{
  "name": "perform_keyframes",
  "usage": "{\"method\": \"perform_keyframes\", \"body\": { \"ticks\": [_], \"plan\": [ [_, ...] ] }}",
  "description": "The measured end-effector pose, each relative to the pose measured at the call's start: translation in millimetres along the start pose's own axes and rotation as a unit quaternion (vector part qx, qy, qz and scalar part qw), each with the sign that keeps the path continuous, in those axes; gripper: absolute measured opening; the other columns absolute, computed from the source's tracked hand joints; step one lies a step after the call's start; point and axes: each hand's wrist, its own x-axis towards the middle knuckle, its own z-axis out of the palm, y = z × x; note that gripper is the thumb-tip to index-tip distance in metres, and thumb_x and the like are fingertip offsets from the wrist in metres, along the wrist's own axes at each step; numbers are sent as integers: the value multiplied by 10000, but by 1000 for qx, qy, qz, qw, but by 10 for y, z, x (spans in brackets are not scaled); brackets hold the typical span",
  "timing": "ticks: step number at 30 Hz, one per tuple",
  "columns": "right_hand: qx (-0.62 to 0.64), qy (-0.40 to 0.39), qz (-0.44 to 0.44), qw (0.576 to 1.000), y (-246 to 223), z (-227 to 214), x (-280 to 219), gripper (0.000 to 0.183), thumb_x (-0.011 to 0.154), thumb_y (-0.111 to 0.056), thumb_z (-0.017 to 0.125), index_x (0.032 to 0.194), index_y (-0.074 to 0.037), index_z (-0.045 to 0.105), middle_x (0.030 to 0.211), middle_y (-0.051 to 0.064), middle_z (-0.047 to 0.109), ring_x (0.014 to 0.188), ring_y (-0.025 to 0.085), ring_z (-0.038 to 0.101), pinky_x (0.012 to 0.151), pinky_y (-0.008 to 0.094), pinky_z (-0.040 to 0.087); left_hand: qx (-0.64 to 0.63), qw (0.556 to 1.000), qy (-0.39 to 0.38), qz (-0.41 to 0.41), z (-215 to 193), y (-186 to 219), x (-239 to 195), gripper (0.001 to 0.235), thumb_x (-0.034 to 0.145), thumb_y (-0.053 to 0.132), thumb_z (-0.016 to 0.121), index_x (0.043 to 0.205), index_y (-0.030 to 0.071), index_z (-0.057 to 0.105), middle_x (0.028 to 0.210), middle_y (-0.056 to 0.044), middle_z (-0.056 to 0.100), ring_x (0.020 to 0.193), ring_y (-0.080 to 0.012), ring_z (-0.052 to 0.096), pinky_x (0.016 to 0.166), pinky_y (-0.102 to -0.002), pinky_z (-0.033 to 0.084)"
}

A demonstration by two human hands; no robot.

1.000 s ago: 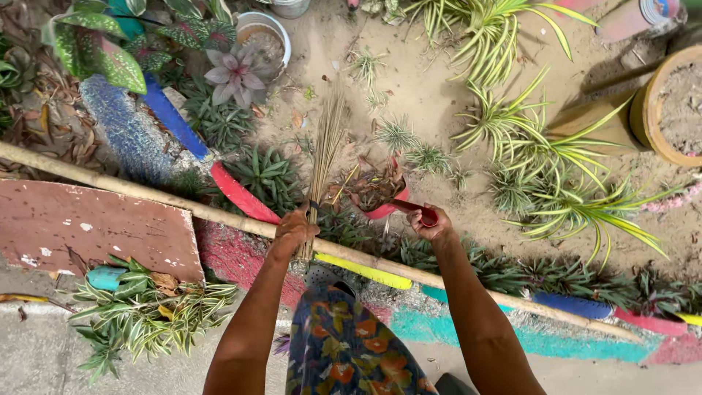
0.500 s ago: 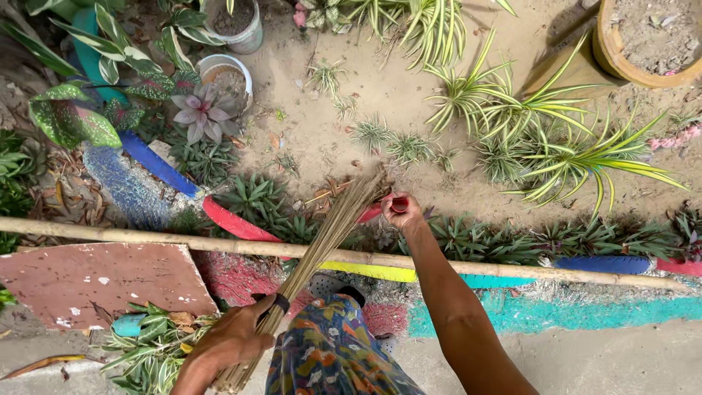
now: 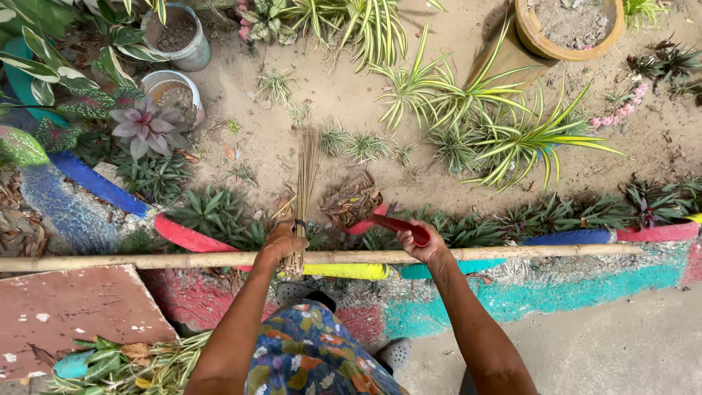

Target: The person sweeps dry leaves and debris from a garden bed into a dustpan using a broom and then deposits them into a black bin. They also pick up larger piles of green leaves and plant cuttings by hand and place them into the bin.

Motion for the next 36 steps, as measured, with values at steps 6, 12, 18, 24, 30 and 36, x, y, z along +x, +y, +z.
{"method": "perform_keyframes", "body": {
  "ticks": [6,12,18,24,30,36],
  "plan": [
    [68,-45,55,995,-586,-167,-11,659,936,-271,608,1440,57,338,943,146,546,733,201,594,592,327,543,45,996,-69,16,375,228,-1404,916,672,269,858,1475,65,468,1269,-257,660,1142,-370,676,1003,-409,525],
    [28,17,92,995,-1213,204,148,613,957,-319,546,1356,82,309,914,94,516,719,188,582,601,324,545,1,996,-87,-28,-43,706,-2746,881,730,182,815,1522,172,430,1204,-211,719,1046,-273,711,969,-376,524],
    [-47,103,56,992,-1575,372,-97,694,1026,-329,521,1446,148,242,996,171,513,685,183,586,529,301,528,-35,977,-103,-181,-379,605,-2573,943,766,204,760,1603,274,331,1115,-230,814,879,-311,799,963,-365,589],
    [-169,92,92,977,-1792,545,-283,644,1002,-326,481,1486,61,306,1023,224,550,650,176,605,503,290,552,-51,992,-19,-114,240,751,-1478,739,811,252,710,1503,130,483,1102,-262,740,1018,-410,723,941,-472,558],
    [-123,98,73,985,-2362,526,-44,736,1041,-315,470,1513,174,190,1083,269,523,719,202,619,534,293,556,-20,1000,-19,-6,1179,994,-1067,502,841,222,674,1269,-38,636,1059,-294,732,1064,-439,696,910,-515,555],
    [-158,46,83,983,-2418,503,142,371,925,-209,551,1239,-53,428,1124,278,513,750,157,613,620,266,596,55,993,-97,-47,1350,1362,-1933,623,820,270,720,1396,101,556,1108,-234,730,1107,-375,698,987,-456,541]
  ]
}}
